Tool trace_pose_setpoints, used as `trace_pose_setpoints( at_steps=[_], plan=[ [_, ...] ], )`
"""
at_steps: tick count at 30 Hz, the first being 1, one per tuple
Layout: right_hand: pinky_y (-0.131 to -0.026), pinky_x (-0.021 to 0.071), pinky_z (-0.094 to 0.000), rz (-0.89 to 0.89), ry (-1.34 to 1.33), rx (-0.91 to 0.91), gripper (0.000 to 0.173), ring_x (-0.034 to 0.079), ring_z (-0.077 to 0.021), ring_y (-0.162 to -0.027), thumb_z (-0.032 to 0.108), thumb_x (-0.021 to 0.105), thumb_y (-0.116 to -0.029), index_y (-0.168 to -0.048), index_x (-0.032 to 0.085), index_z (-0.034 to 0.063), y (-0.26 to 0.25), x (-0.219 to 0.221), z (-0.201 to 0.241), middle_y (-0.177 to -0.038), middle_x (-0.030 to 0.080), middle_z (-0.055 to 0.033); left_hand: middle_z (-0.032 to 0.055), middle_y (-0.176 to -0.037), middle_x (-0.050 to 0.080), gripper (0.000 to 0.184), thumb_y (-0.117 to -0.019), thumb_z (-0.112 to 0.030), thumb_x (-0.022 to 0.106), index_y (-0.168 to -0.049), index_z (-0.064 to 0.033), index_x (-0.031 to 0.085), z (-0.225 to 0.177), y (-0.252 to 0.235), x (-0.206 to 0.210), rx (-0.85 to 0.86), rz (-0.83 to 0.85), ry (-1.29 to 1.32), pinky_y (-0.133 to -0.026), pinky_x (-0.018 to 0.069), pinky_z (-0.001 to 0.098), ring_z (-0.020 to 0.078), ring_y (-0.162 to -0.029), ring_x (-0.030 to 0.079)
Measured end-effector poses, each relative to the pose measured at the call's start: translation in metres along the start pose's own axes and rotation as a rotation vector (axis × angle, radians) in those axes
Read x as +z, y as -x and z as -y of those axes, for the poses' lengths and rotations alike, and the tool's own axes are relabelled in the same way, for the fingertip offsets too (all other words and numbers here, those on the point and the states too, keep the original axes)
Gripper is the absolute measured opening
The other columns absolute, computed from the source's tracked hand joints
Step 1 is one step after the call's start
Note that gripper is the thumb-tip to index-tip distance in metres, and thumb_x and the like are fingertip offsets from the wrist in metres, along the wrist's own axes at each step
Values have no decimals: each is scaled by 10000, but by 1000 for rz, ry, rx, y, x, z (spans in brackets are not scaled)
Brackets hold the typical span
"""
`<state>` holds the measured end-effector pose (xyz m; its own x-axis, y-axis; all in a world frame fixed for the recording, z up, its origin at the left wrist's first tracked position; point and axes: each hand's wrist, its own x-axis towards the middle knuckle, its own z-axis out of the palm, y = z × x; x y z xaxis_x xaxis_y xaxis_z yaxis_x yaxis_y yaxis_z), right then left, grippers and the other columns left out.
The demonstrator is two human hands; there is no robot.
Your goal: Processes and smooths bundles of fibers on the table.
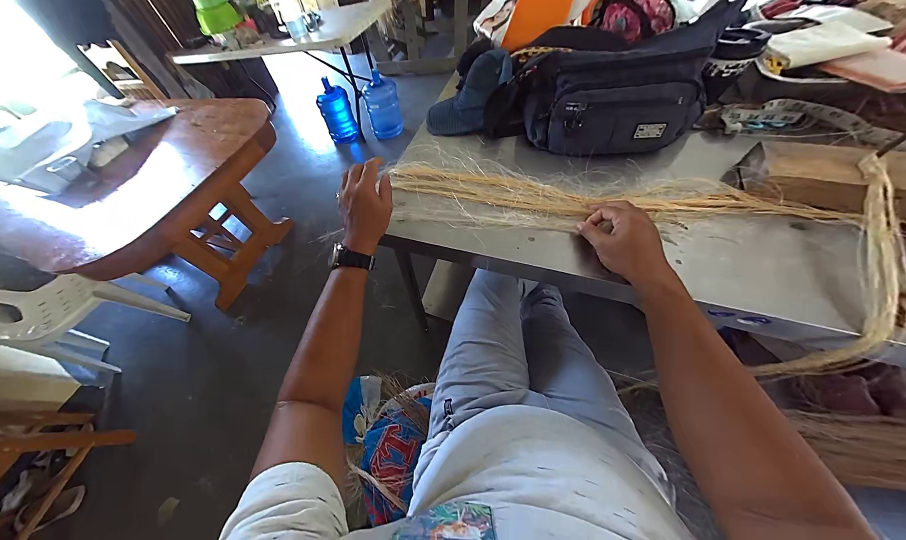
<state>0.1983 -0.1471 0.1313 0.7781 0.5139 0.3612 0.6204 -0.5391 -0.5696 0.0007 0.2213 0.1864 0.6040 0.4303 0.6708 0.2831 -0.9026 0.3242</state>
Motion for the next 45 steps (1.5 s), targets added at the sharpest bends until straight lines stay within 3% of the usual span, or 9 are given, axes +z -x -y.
trace_pose_setpoints(
  at_steps=[3, 5, 10, 15, 24, 30, 33, 38, 45],
  plan=[
    [-1062, 407, -638, -2, 7, -5, 225, 571, -417, -1253, 204, 688, -987, -921, 705, -10, 0, 0, -2, -1287, 646, -220, 192, -1342, 636, 345, -1057, -269, 525, -1284, -71, 694, 8, 4, 14, -15, 326, -16, -1072, 455, 594, 391, -1312, 554],
    [-1051, 408, -640, 11, 17, 5, 226, 570, -415, -1243, 215, 682, -988, -936, 709, -4, 0, -1, -2, -1287, 641, -215, 174, -1282, 671, 279, -1039, -234, 549, -1174, -75, 735, 16, 10, 24, -49, 452, -33, -1042, 468, 620, 390, -1284, 574],
    [-1048, 410, -634, 20, 3, 0, 226, 563, -412, -1253, 224, 681, -987, -939, 708, 5, 1, -1, 0, -1297, 637, -213, 179, -1196, 702, 269, -1029, -233, 551, -1091, -60, 748, 21, 12, 20, -134, 408, -43, -1006, 477, 632, 397, -1232, 605],
    [-1021, 414, -640, 8, -17, 3, 267, 572, -410, -1221, 290, 679, -985, -975, 715, 25, 1, 0, 0, -1268, 648, -202, 212, -1182, 694, 301, -1043, -201, 493, -1149, -24, 712, 22, -13, 15, -225, 307, -36, -1021, 466, 619, 408, -1209, 614],
    [-964, 482, -606, -15, -101, 38, 421, 615, -368, -1160, 378, 688, -975, -1245, 652, 57, 6, -4, 1, -1243, 641, -208, 146, -1294, 669, 284, -1017, -204, 561, -1239, -173, 737, 3, -19, 57, 38, 575, -63, -1017, 465, 659, 394, -1307, 551],
    [-1133, 368, -588, -279, 71, -173, 291, 536, -364, -1317, 212, 534, -1015, -1167, 710, 38, 8, 4, 12, -1330, 638, -167, 146, -1246, 683, 237, -1015, -199, 576, -1150, -123, 755, 18, 4, 39, 93, 512, -12, -1040, 473, 606, 369, -1258, 589],
    [-1132, 399, -560, -159, 80, -321, 286, 557, -375, -1294, 148, 513, -1018, -1166, 718, 15, 1, 17, 50, -1296, 649, -204, 131, -1249, 681, 244, -1028, -223, 565, -1166, -143, 751, 27, 17, 41, 87, 441, 20, -1049, 475, 581, 349, -1266, 586],
    [-1060, 465, -544, 205, 91, -562, 266, 598, -317, -1256, 188, 566, -1020, -1202, 738, 98, -33, 76, 116, -1294, 665, -141, 141, -1209, 689, 228, -1036, -201, 549, -1101, -89, 737, 28, 34, 52, 94, 275, 89, -1087, 445, 538, 351, -1253, 586],
    [-1121, 342, -652, 299, 196, -424, 475, 472, -348, -1420, 437, 463, -1064, -1435, 622, 188, -70, 129, 115, -1524, 532, -126, 154, -1193, 694, 223, -1027, -202, 552, -1058, -53, 716, 31, 39, 54, 64, 208, 149, -1115, 413, 544, 353, -1263, 582]
  ],
)
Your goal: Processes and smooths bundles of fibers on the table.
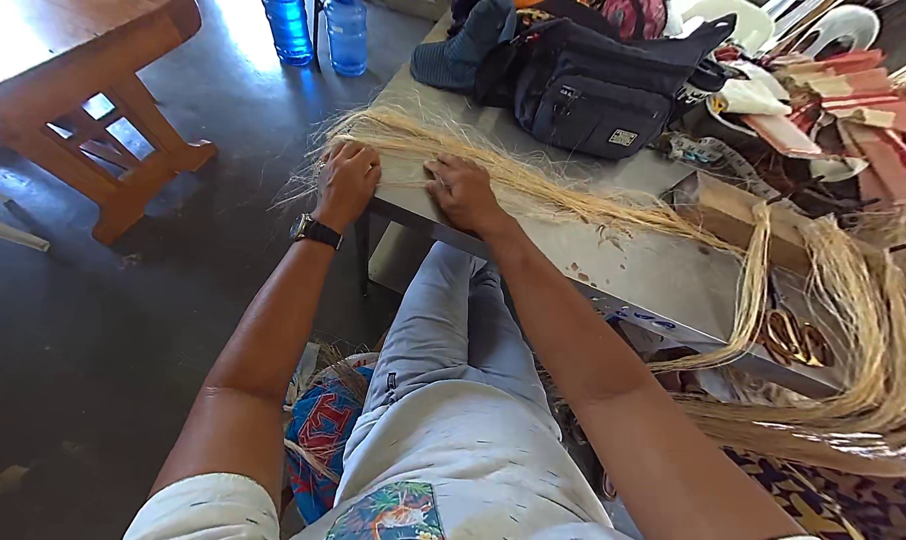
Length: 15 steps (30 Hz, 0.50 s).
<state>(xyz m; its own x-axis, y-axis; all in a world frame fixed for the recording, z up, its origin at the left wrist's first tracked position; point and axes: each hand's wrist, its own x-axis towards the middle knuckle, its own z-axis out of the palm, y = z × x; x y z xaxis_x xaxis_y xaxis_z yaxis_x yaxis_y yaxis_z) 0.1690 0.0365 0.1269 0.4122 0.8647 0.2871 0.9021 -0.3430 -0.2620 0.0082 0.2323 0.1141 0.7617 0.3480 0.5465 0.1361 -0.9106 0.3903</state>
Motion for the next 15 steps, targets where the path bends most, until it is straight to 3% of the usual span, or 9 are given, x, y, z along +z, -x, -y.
trace_pose_setpoints(
  at_steps=[7, 11, 15],
  plan=[
    [-1189, 287, -599, -43, -64, 24, 447, 467, -291, -1437, 435, 472, -1057, -1405, 655, 220, 3, 3, -4, -1534, 534, -89, 144, -1225, 686, 241, -1033, -215, 542, -1109, -80, 726, 3, 1, 2, -5, -7, 8, -1119, 410, 535, 345, -1277, 574],
    [-1178, 298, -615, -62, -97, 17, 426, 481, -296, -1427, 423, 474, -1055, -1365, 686, 225, 4, 3, -3, -1508, 558, -98, 141, -1221, 680, 227, -1030, -221, 565, -1112, -97, 737, 0, -8, -13, -21, 139, -36, -1095, 442, 536, 344, -1286, 564],
    [-1181, 291, -608, -70, -121, 24, 414, 483, -296, -1424, 402, 496, -1049, -1358, 689, 205, 5, 2, -2, -1493, 568, -112, 185, -1152, 687, 194, -1024, -157, 579, -1080, -61, 738, -8, -27, -30, 48, 322, -144, -1030, 485, 563, 384, -1198, 613]
  ],
)
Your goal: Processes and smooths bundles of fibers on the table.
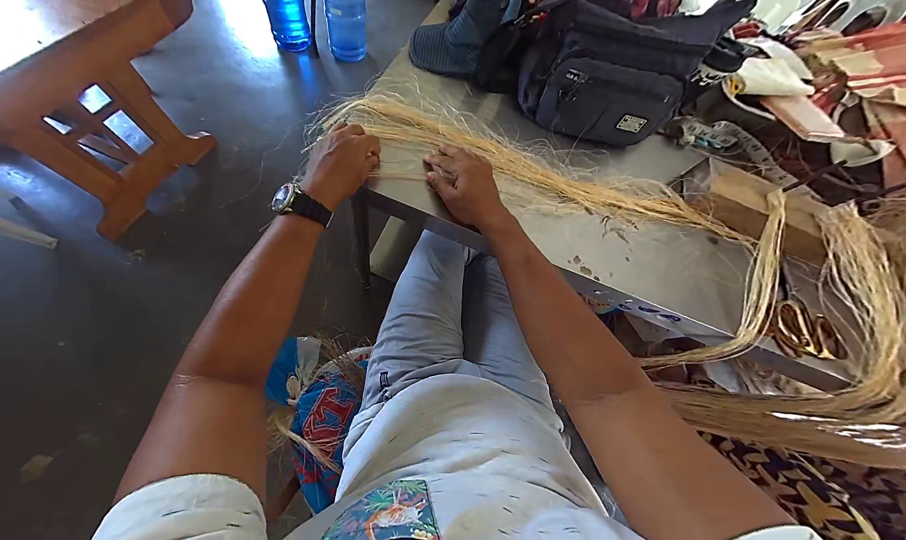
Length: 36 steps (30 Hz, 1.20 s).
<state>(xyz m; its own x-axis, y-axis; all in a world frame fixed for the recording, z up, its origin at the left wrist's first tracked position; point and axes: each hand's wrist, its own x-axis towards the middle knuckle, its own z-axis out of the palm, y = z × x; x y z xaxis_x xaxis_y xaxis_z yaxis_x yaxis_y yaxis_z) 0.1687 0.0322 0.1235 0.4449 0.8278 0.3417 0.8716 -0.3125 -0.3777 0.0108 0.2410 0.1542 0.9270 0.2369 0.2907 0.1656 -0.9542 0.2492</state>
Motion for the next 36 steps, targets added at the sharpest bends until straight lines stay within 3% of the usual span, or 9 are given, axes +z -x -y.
trace_pose_setpoints(
  at_steps=[5, 8, 10, 17, 24, 27, 32, 36],
  plan=[
    [-1189, 287, -600, -7, 2, 4, 438, 486, -298, -1422, 424, 493, -1048, -1366, 682, 188, -1, 1, -1, -1500, 563, -111, 203, -1165, 670, 191, -1027, -129, 560, -1084, -31, 714, 2, -11, -10, 63, 81, -77, -983, 500, 598, 408, -1173, 621],
    [-1183, 289, -607, -3, 9, 4, 428, 492, -304, -1412, 423, 503, -1044, -1352, 691, 193, -1, 0, -1, -1494, 564, -121, 185, -1219, 657, 215, -1036, -149, 552, -1129, -51, 720, 0, -11, -20, 73, -22, -11, -1000, 501, 592, 387, -1195, 616],
    [-1182, 288, -603, 10, 15, 14, 424, 482, -304, -1419, 425, 502, -1046, -1361, 685, 208, -2, 0, 0, -1507, 550, -118, 173, -1184, 670, 214, -1031, -156, 554, -1112, -71, 733, -4, -12, -26, 85, -61, 0, -997, 501, 563, 371, -1189, 615],
    [-1184, 282, -604, 15, 11, 25, 432, 482, -307, -1419, 429, 504, -1040, -1367, 682, 210, -2, -1, 2, -1515, 542, -125, 186, -1099, 692, 230, -1048, -169, 528, -1079, -65, 731, -16, -26, -25, 92, 173, -86, -911, 521, 621, 390, -1093, 664],
    [-1175, 300, -601, 12, 20, 18, 442, 485, -303, -1415, 462, 506, -1037, -1357, 684, 215, -3, -1, 1, -1504, 551, -120, 219, -1196, 676, 267, -1015, -114, 540, -1195, -120, 737, -7, -35, -21, 9, 247, -147, -922, 506, 670, 439, -1155, 635],
    [-1173, 302, -600, -11, -5, 22, 458, 491, -308, -1409, 467, 500, -1036, -1351, 689, 194, -2, 0, 0, -1495, 561, -123, 229, -1185, 661, 256, -1024, -109, 539, -1200, -98, 724, 4, -24, -15, -7, 179, -90, -932, 514, 648, 437, -1123, 643],
    [-1156, 343, -587, -81, -44, 27, 405, 543, -307, -1355, 376, 521, -1038, -1300, 711, 132, -3, 2, 0, -1412, 620, -134, 219, -1160, 641, 211, -1027, -100, 512, -1109, -17, 688, 9, -14, -6, -52, 86, -7, -918, 530, 618, 414, -1081, 651],
    [-1127, 394, -546, -117, -61, 25, 375, 570, -296, -1310, 346, 536, -1030, -1264, 724, 122, -2, 1, -1, -1360, 643, -129, 197, -1137, 643, 213, -1036, -139, 512, -1111, -32, 680, 10, -13, 2, -57, 21, 3, -875, 546, 596, 390, -1045, 663]
  ],
)
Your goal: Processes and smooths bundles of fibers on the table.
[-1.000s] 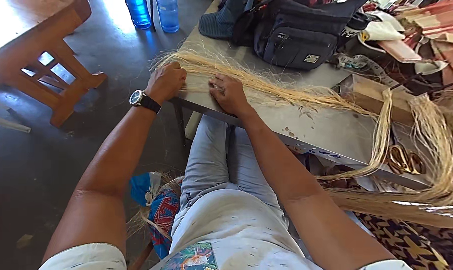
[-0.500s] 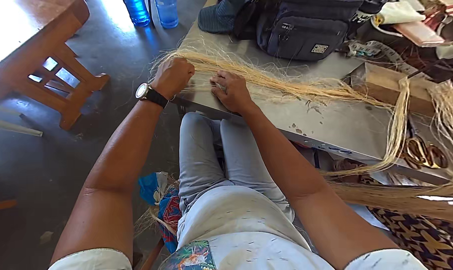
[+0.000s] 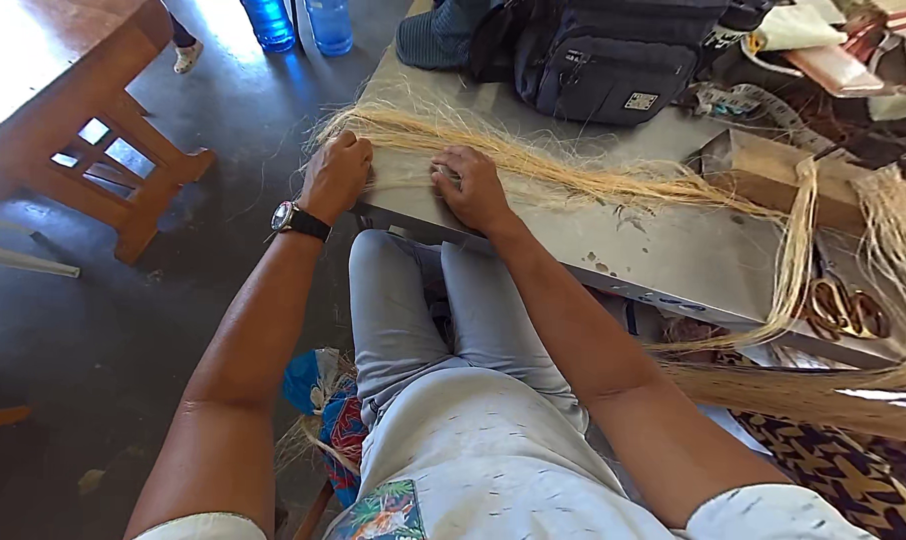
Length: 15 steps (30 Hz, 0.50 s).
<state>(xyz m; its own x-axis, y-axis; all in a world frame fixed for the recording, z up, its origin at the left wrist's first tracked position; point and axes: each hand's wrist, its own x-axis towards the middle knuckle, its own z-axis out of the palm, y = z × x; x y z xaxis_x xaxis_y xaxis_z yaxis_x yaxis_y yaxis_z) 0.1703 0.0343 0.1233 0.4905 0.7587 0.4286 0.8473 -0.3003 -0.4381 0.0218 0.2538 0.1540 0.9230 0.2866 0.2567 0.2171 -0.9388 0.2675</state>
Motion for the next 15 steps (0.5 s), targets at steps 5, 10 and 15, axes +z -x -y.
trace_pose_setpoints(
  at_steps=[5, 10, 15],
  plan=[
    [-1086, 424, -530, -157, -8, -45, 307, 593, -303, -1233, 239, 536, -1018, -1207, 745, 118, 4, -2, 6, -1300, 651, -133, 183, -1099, 665, 251, -1056, -181, 498, -1167, -58, 685, 2, 8, 4, 24, -151, 103, -835, 555, 579, 362, -978, 683],
    [-919, 450, -516, -346, 92, -118, 235, 627, -301, -1064, 198, 566, -1001, -1093, 770, 126, -12, 2, 37, -1091, 690, -117, 170, -1048, 694, 268, -1052, -184, 483, -1191, -76, 686, 5, 8, 11, -28, -229, 166, -799, 551, 581, 356, -923, 693],
    [-953, 451, -547, -109, 83, -105, 291, 604, -336, -1130, 322, 647, -988, -1199, 751, 150, -45, 20, 52, -1168, 663, -141, 135, -995, 722, 284, -1049, -210, 472, -1190, -107, 696, 5, 9, 21, -86, -295, 171, -768, 553, 569, 328, -877, 706]
  ],
)
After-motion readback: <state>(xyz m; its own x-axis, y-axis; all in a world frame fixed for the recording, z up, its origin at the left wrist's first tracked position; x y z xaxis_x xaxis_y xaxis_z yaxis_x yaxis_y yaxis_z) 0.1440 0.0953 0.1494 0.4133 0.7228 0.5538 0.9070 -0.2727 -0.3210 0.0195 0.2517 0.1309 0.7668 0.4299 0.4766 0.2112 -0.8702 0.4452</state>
